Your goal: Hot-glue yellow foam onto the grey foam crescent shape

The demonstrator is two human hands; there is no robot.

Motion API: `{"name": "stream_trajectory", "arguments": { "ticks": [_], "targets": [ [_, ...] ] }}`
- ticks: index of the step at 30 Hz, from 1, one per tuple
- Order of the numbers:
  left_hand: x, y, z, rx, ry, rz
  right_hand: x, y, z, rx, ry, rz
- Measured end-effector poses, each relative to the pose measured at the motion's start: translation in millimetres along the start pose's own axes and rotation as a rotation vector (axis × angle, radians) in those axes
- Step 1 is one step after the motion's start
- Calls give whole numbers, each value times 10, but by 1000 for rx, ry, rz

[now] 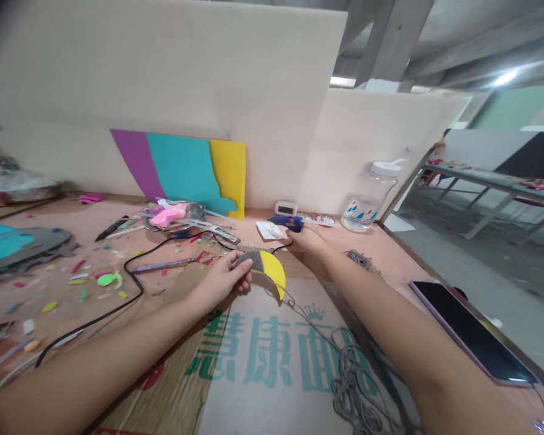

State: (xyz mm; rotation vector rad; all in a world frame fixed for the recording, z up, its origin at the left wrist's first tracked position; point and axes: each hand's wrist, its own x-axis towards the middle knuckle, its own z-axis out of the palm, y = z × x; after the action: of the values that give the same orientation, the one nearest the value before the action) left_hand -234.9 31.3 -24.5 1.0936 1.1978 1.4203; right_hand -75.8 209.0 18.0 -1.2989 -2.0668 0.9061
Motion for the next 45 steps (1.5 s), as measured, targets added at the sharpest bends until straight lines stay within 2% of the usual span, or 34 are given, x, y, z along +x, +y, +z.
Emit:
{"name": "stream_trajectory", "arguments": {
  "ticks": [4,9,12,15,19,22,25,31,39,45],
  "targets": [
    [9,-2,-3,-26,65,18,-96,-114,-178,-27,-7,-11],
    [24,0,-12,-30,78,31,-530,-223,-347,14,-53,-63],
    [22,-8,-13,11,65,42,-856,-214,-391,-1,-49,-163],
    [13,-11,-14,28,59,36,-1130,-175,-416,-124,-21,-214],
    [-13,25,-34,183,114,107,-1335,-66,-404,-190,-41,-237],
    [-27,54,-61,369,158,184,-1385,47,-360,-99,-84,-263],
    [-28,55,-80,439,155,186,-1398,121,-316,-92,-117,-279],
    [-41,57,-74,473,164,172,-1427,66,-253,-176,-137,-354],
    [-74,123,-55,540,166,168,-1439,88,-191,-203,-114,-334],
    [-71,89,-65,510,155,188,-1446,39,-195,-299,-108,-430]
  ]
}}
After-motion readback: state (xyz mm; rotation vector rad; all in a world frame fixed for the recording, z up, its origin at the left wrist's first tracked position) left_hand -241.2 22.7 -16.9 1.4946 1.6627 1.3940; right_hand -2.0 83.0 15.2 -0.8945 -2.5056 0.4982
